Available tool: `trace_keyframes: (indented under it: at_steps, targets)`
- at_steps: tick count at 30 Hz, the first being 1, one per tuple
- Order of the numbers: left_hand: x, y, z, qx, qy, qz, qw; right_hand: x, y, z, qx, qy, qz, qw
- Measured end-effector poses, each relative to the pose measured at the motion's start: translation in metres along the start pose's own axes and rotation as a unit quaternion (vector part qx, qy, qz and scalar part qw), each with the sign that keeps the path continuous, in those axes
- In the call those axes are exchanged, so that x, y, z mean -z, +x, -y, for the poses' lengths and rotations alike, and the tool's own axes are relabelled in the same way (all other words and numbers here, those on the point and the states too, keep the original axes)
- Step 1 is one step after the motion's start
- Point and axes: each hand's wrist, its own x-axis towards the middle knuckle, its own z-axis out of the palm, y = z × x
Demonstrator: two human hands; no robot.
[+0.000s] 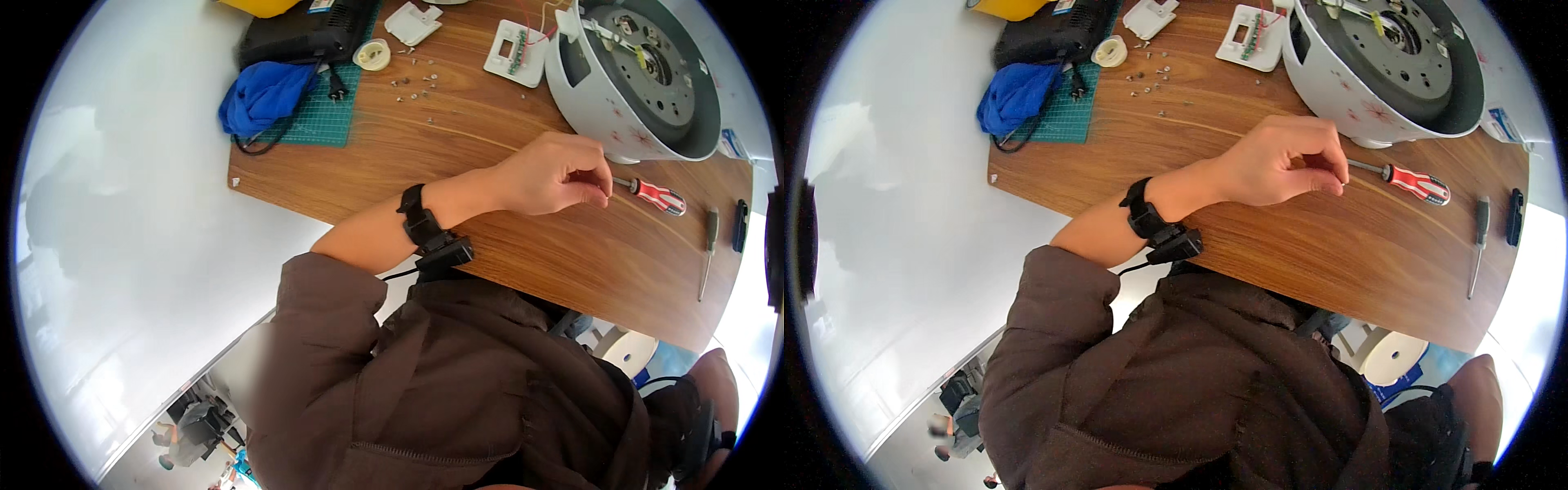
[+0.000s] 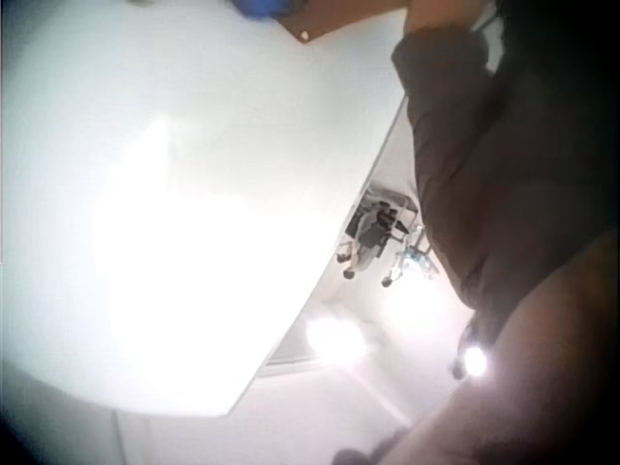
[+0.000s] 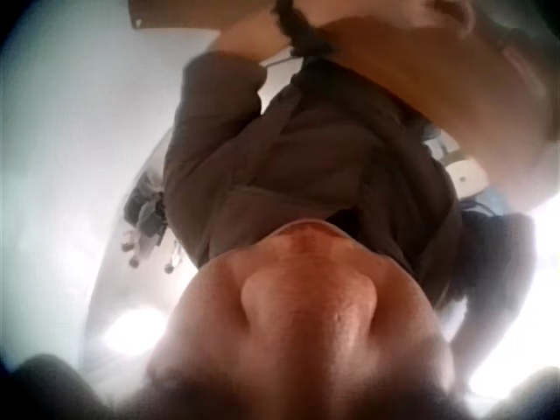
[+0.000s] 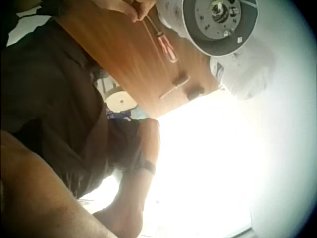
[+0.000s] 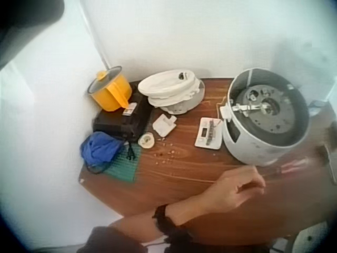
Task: The person disassembles a white rice cooker, removes the inner pot, and uses a screwdriver to detach and reattach internal components including a metal bracket and wiring. The person handles screws, a circuit board, and the cooker base, then reassembles the unit.
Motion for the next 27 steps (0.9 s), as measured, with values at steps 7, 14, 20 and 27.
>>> trace_keyframes:
  at_steps: [7, 14, 20, 27]
  targets:
    - [-0.006, 0.003, 0.002, 0.003, -0.019, 0.0, 1.0, 0.006, -0.004, -0.005, -0.011, -0.008, 0.0, 1.0]
    - [-0.002, 0.0, 0.005, -0.014, 0.003, -0.002, 1.0, 0.007, -0.009, -0.006, -0.011, -0.004, 0.007, 1.0]
    - [-0.002, 0.004, 0.005, -0.03, 0.037, 0.004, 0.999, 0.012, -0.006, -0.009, -0.015, -0.009, 0.006, 1.0]
    - [-0.003, 0.0, 0.002, 0.006, -0.01, 0.0, 1.0, 0.024, -0.013, -0.017, -0.022, -0.011, 0.006, 1.0]
